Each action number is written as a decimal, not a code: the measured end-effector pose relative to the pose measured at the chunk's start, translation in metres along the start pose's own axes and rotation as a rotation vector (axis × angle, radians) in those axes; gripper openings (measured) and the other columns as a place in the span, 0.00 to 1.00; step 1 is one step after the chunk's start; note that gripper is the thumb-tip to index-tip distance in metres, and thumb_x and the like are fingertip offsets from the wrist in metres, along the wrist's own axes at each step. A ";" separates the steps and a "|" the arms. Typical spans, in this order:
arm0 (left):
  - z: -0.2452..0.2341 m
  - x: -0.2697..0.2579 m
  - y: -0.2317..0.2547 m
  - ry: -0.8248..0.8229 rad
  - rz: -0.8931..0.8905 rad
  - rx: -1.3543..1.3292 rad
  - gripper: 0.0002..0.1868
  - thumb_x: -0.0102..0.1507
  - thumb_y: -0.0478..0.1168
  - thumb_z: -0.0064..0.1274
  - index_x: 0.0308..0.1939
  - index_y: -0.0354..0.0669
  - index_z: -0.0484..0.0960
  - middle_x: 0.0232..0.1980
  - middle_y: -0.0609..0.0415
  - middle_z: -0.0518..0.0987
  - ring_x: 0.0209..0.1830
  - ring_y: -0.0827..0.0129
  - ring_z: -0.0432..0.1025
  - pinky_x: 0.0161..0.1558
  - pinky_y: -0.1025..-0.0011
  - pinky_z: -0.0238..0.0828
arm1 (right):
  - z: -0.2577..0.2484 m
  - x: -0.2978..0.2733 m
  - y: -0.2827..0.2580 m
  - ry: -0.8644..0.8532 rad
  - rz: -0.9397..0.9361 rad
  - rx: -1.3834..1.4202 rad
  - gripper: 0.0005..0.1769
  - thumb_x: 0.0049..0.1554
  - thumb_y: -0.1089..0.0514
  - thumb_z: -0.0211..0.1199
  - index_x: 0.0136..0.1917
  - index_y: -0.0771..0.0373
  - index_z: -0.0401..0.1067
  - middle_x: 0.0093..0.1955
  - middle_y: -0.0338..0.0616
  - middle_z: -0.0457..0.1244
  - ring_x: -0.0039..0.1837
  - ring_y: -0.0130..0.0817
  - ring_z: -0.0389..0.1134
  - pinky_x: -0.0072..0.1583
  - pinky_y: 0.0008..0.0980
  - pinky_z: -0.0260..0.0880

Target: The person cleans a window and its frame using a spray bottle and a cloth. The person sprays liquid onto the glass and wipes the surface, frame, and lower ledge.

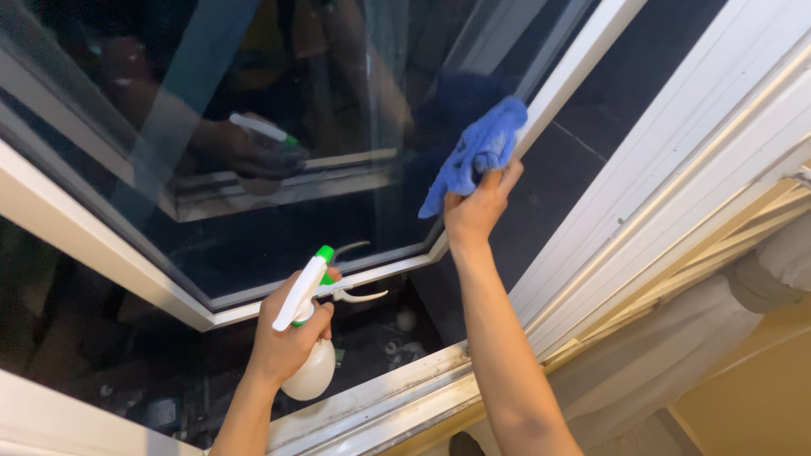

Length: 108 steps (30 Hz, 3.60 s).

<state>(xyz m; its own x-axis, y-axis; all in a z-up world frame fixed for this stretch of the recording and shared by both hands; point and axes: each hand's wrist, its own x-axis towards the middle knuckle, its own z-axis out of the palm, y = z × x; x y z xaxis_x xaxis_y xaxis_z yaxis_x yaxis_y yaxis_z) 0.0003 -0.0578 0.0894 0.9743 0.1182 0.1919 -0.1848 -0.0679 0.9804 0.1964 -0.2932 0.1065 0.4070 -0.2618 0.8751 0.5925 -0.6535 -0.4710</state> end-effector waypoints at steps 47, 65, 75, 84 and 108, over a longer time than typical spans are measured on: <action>-0.069 -0.041 -0.016 0.241 0.131 0.088 0.23 0.55 0.27 0.51 0.55 0.36 0.81 0.45 0.51 0.85 0.20 0.74 0.76 0.24 0.76 0.74 | 0.065 -0.126 -0.022 -0.077 -0.108 0.172 0.29 0.54 0.68 0.64 0.68 0.63 0.66 0.66 0.55 0.54 0.64 0.57 0.64 0.64 0.44 0.68; -0.071 -0.060 -0.020 0.483 0.167 0.098 0.26 0.53 0.26 0.48 0.57 0.36 0.79 0.51 0.51 0.82 0.23 0.74 0.76 0.27 0.76 0.75 | 0.070 -0.093 -0.062 -0.056 -0.211 0.168 0.22 0.62 0.57 0.69 0.67 0.58 0.68 0.65 0.54 0.59 0.57 0.45 0.70 0.56 0.41 0.75; -0.058 -0.086 -0.023 0.621 0.218 0.170 0.24 0.55 0.25 0.49 0.56 0.37 0.80 0.51 0.52 0.83 0.23 0.75 0.74 0.27 0.77 0.73 | 0.099 -0.165 -0.082 -0.382 -0.539 0.219 0.39 0.38 0.64 0.73 0.65 0.48 0.76 0.59 0.47 0.62 0.53 0.45 0.69 0.48 0.38 0.73; -0.034 -0.089 -0.019 0.640 0.178 0.149 0.23 0.55 0.24 0.49 0.55 0.36 0.80 0.51 0.52 0.83 0.22 0.75 0.75 0.25 0.76 0.72 | 0.042 -0.066 -0.069 -0.192 -0.391 0.181 0.35 0.49 0.60 0.74 0.70 0.52 0.73 0.59 0.48 0.60 0.53 0.43 0.68 0.52 0.38 0.74; -0.014 -0.089 -0.002 0.765 0.173 0.212 0.22 0.54 0.27 0.51 0.53 0.37 0.79 0.46 0.52 0.81 0.23 0.72 0.75 0.26 0.75 0.74 | 0.058 -0.100 -0.054 -0.206 -0.291 0.272 0.32 0.52 0.57 0.77 0.70 0.52 0.73 0.60 0.50 0.56 0.52 0.45 0.69 0.52 0.41 0.74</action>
<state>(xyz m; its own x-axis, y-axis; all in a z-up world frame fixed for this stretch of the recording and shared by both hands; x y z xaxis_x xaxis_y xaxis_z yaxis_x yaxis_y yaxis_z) -0.0876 -0.0547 0.0707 0.5623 0.7278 0.3926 -0.2217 -0.3247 0.9195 0.1638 -0.1909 0.0376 0.3097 0.0705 0.9482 0.8530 -0.4611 -0.2443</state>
